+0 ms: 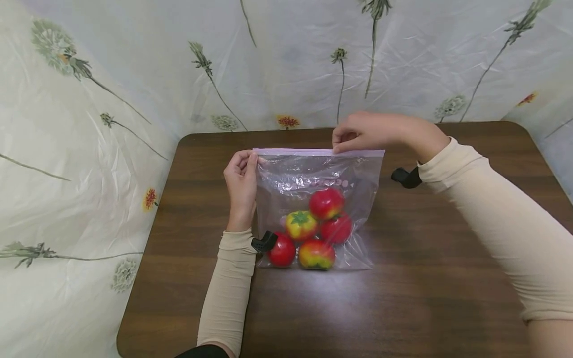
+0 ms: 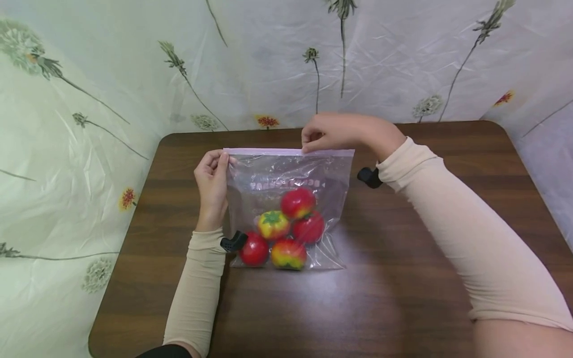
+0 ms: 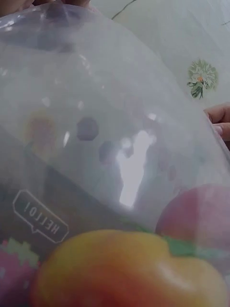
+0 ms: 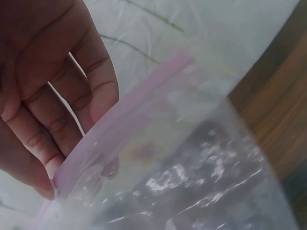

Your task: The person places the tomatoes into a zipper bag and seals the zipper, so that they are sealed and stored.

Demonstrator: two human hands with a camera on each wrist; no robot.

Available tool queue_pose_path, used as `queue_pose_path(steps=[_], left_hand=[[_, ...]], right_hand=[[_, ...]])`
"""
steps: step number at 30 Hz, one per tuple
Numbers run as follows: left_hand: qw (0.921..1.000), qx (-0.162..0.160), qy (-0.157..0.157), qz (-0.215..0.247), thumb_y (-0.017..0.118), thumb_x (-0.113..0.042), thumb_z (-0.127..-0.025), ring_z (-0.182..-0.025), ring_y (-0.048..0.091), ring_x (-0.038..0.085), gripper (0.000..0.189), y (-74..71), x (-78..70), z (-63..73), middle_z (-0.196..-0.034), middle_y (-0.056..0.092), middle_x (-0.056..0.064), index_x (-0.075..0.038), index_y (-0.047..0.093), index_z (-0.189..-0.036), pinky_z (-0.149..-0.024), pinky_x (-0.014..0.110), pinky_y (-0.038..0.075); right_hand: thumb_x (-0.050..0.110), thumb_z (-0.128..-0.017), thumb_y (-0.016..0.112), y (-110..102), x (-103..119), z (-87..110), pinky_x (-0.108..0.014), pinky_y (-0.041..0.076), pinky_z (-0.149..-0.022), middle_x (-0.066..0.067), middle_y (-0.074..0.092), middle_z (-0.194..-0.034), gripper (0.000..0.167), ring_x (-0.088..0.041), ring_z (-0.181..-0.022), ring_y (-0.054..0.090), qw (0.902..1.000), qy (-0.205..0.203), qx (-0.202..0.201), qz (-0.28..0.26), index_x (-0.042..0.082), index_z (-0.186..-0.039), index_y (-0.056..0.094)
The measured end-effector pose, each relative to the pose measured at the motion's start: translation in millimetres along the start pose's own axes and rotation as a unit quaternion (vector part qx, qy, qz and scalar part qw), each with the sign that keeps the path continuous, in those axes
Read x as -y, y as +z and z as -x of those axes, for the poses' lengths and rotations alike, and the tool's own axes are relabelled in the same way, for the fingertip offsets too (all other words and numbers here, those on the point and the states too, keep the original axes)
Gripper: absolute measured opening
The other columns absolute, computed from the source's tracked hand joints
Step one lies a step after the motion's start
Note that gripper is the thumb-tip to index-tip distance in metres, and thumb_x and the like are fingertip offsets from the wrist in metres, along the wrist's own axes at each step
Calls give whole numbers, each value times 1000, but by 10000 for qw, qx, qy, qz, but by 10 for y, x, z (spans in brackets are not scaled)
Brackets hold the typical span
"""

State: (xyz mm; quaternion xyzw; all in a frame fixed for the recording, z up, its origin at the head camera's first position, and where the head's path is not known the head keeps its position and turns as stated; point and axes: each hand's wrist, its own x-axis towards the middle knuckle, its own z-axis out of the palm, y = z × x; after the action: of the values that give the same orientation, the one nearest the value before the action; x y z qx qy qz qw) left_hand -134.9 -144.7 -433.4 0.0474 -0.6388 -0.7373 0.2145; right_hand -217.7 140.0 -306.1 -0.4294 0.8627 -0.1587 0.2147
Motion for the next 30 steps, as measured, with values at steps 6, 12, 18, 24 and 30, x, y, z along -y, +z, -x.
queue_pose_path(steps=[6,12,18,24,30], left_hand=[[9999,85,28,47,64,-8,-101,-71,63,6,9,-1,25,-10,-76,72,-8,-1,66,-96,-60,16,44],[10000,-64,65,-22,64,-6,-101,-71,63,4,8,-14,28,-29,-75,72,-10,-5,67,-93,-62,15,46],[10000,-85,28,36,64,-4,-100,-69,62,3,10,-16,29,-38,-73,71,-10,-7,67,-91,-62,15,46],[9999,-99,70,84,65,-7,-100,-69,62,4,8,-43,45,-41,-74,72,-9,-6,67,-93,-60,15,46],[9998,-150,81,-35,66,-11,-101,-72,62,5,11,-80,40,-49,-76,73,-9,0,67,-98,-62,16,46]], right_hand=[[25,-101,67,23,-118,114,-25,44,-69,2,64,-75,16,-8,-69,51,9999,-34,-101,-91,15,-90,71],[27,-101,67,38,-195,230,-26,45,-70,2,65,-79,16,-10,-73,53,9990,313,-169,-273,16,-90,71],[29,-102,65,40,-247,337,-26,44,-66,1,64,-81,17,-10,-69,51,9980,480,-202,-364,18,-91,72],[32,-102,65,62,-323,426,-26,46,-70,2,64,-82,17,-11,-75,54,9971,640,-245,-332,19,-92,71],[31,-103,63,79,-399,508,-26,45,-74,4,63,-85,16,-12,-80,53,9966,676,-354,-304,21,-93,71]])
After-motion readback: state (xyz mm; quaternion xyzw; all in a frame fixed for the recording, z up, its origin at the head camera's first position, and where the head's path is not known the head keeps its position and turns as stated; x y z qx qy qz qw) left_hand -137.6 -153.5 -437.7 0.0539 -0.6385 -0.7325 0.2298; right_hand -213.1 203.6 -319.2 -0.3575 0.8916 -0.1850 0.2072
